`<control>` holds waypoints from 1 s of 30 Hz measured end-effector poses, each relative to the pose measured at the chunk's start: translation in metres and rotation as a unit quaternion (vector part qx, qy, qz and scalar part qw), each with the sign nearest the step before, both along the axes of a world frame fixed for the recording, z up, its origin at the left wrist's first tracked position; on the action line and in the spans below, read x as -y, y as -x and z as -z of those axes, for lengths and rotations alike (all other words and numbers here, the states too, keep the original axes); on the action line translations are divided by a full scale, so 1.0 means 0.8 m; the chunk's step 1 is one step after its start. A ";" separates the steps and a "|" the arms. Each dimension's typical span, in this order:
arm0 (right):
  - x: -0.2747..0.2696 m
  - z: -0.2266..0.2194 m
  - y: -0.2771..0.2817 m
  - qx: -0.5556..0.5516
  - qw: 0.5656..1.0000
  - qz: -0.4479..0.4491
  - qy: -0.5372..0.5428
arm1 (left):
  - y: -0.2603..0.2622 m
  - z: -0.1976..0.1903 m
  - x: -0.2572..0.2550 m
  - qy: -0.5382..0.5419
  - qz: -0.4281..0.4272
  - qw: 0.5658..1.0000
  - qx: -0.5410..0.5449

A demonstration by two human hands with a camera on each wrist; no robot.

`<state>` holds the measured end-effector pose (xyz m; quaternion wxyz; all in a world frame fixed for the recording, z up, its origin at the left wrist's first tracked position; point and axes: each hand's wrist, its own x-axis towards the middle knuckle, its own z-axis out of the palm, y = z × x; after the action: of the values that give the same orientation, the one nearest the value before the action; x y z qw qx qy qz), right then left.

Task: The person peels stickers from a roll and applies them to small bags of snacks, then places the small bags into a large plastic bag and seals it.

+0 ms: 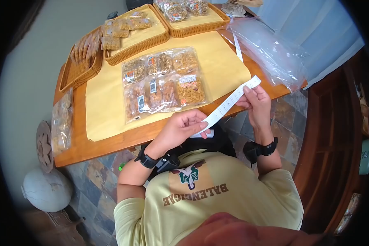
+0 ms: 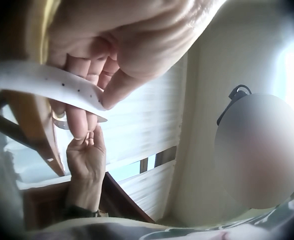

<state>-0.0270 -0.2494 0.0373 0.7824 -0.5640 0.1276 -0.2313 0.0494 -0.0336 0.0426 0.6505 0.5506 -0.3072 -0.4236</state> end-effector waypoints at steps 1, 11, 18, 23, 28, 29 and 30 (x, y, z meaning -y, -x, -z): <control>0.000 0.000 -0.001 -0.007 1.000 0.004 0.010 | 0.000 0.002 -0.001 0.000 -0.001 1.000 -0.001; -0.012 -0.009 0.006 -0.033 0.998 -0.030 0.053 | 0.001 0.001 -0.001 -0.019 -0.023 1.000 -0.002; -0.022 -0.057 0.063 -0.147 0.925 -0.048 0.348 | 0.000 0.010 0.000 -0.014 -0.053 0.999 -0.001; -0.059 -0.061 0.044 0.081 0.833 -0.009 0.548 | 0.005 0.012 0.006 -0.022 -0.071 0.997 0.010; -0.062 -0.028 0.028 0.039 0.851 -0.026 0.523 | 0.008 0.012 0.001 -0.014 -0.083 0.996 0.011; -0.064 -0.025 0.027 0.039 0.862 -0.044 0.504 | 0.008 0.013 0.003 0.008 -0.091 0.996 0.013; -0.066 -0.022 0.027 0.038 0.871 -0.061 0.486 | 0.009 0.014 0.004 0.029 -0.098 0.995 0.015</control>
<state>-0.0482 -0.1964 0.0551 0.4267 -0.8702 -0.0656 -0.2375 0.0424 -0.0365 0.0312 0.7001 0.5650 -0.2739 -0.3402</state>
